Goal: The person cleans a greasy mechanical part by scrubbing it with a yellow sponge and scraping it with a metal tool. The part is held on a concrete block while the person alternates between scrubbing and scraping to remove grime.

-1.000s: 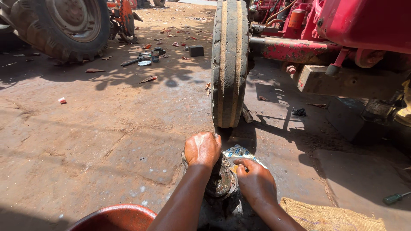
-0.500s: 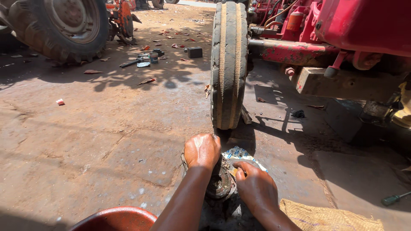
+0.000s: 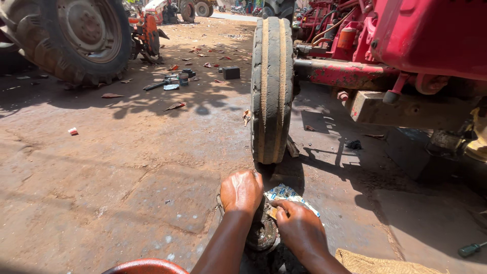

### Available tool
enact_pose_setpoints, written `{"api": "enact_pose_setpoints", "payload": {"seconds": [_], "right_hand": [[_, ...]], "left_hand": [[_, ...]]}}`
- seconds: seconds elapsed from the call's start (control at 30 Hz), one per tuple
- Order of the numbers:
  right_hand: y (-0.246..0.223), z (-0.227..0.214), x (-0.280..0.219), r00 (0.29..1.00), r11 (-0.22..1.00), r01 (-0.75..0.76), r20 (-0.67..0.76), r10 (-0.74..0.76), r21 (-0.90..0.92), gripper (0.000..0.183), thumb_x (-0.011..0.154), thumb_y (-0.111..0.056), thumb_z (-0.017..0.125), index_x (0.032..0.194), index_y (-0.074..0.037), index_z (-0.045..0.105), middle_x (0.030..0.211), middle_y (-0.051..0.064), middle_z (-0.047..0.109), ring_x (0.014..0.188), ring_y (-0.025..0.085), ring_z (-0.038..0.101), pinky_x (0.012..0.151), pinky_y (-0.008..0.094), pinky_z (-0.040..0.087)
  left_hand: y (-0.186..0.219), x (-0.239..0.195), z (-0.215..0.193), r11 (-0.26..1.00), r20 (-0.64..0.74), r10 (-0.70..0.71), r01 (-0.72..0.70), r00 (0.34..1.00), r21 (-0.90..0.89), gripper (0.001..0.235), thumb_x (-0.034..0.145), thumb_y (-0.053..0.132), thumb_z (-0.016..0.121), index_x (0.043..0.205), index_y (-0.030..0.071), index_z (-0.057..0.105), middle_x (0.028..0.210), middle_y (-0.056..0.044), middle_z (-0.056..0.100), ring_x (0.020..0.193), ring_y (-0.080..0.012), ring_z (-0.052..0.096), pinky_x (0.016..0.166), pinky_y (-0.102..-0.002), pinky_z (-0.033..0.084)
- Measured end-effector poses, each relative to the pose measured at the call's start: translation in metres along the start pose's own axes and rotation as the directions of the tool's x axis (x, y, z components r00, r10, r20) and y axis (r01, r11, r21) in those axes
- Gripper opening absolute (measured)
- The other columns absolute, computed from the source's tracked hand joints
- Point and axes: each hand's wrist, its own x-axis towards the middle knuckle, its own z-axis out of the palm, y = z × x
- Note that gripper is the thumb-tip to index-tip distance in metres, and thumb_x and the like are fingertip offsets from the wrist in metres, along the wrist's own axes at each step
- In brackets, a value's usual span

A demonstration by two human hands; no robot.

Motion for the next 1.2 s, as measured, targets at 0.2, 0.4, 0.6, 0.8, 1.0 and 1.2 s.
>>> {"api": "enact_pose_setpoints", "payload": {"seconds": [0.2, 0.4, 0.6, 0.8, 1.0, 1.2], "right_hand": [[0.004, 0.001, -0.004, 0.998, 0.998, -0.053, 0.023, 0.054, -0.026, 0.032, 0.09, -0.033, 0.057, 0.114, -0.025, 0.078, 0.101, 0.012, 0.077, 0.097, 0.034, 0.072, 0.091, 0.044, 0.055], [-0.003, 0.0, -0.008, 0.987, 0.992, -0.122, 0.102, 0.125, -0.043, 0.035, 0.092, -0.032, 0.054, 0.118, -0.029, 0.077, 0.096, 0.011, 0.079, 0.09, 0.03, 0.076, 0.089, 0.041, 0.057], [0.0, -0.001, -0.006, 0.992, 0.993, -0.095, 0.071, 0.1, -0.064, 0.033, 0.093, -0.032, 0.054, 0.116, -0.026, 0.076, 0.1, 0.009, 0.079, 0.088, 0.029, 0.077, 0.088, 0.041, 0.057], [0.013, -0.01, -0.005, 0.999, 0.997, 0.009, -0.035, -0.012, -0.072, 0.034, 0.09, -0.03, 0.058, 0.115, -0.025, 0.079, 0.106, 0.009, 0.078, 0.096, 0.03, 0.073, 0.09, 0.042, 0.055], [0.012, 0.0, -0.01, 0.995, 0.992, -0.078, 0.061, 0.085, -0.103, 0.032, 0.094, -0.033, 0.055, 0.117, -0.027, 0.076, 0.106, 0.01, 0.079, 0.098, 0.03, 0.073, 0.093, 0.041, 0.056], [0.009, 0.005, -0.004, 0.998, 0.995, -0.045, 0.033, 0.047, -0.084, 0.033, 0.092, -0.029, 0.053, 0.114, -0.029, 0.078, 0.111, 0.007, 0.077, 0.097, 0.03, 0.074, 0.093, 0.042, 0.055]], "left_hand": [[0.0, -0.005, 0.004, 0.999, -0.032, 0.052, -0.052, 0.998, 0.003, 0.043, 0.095, 0.037, 0.054, 0.076, 0.008, 0.08, 0.08, -0.018, 0.075, 0.075, -0.0356, 0.075, 0.069, -0.046, 0.059], [-0.01, -0.002, 0.001, 0.997, -0.019, 0.047, -0.045, 0.999, 0.066, 0.045, 0.095, 0.04, 0.055, 0.075, 0.008, 0.079, 0.08, -0.018, 0.075, 0.073, -0.0341, 0.075, 0.068, -0.044, 0.059], [-0.01, -0.001, -0.001, 0.997, -0.032, 0.04, -0.038, 0.999, 0.068, 0.043, 0.094, 0.041, 0.056, 0.075, 0.009, 0.079, 0.078, -0.017, 0.075, 0.073, -0.0332, 0.075, 0.066, -0.044, 0.059], [0.004, -0.001, 0.001, 0.999, -0.031, 0.041, -0.04, 0.999, 0.021, 0.044, 0.093, 0.044, 0.058, 0.076, 0.01, 0.08, 0.078, -0.017, 0.074, 0.072, -0.033, 0.075, 0.065, -0.044, 0.059], [-0.004, -0.003, 0.006, 0.994, 0.03, 0.064, -0.066, 0.998, 0.089, 0.047, 0.096, 0.044, 0.057, 0.076, 0.008, 0.079, 0.078, -0.018, 0.074, 0.073, -0.0339, 0.075, 0.066, -0.044, 0.059], [-0.013, -0.003, 0.003, 0.996, -0.051, 0.075, -0.072, 0.996, 0.056, 0.044, 0.091, 0.043, 0.059, 0.074, 0.009, 0.079, 0.077, -0.018, 0.074, 0.072, -0.0353, 0.074, 0.065, -0.045, 0.059]]}}
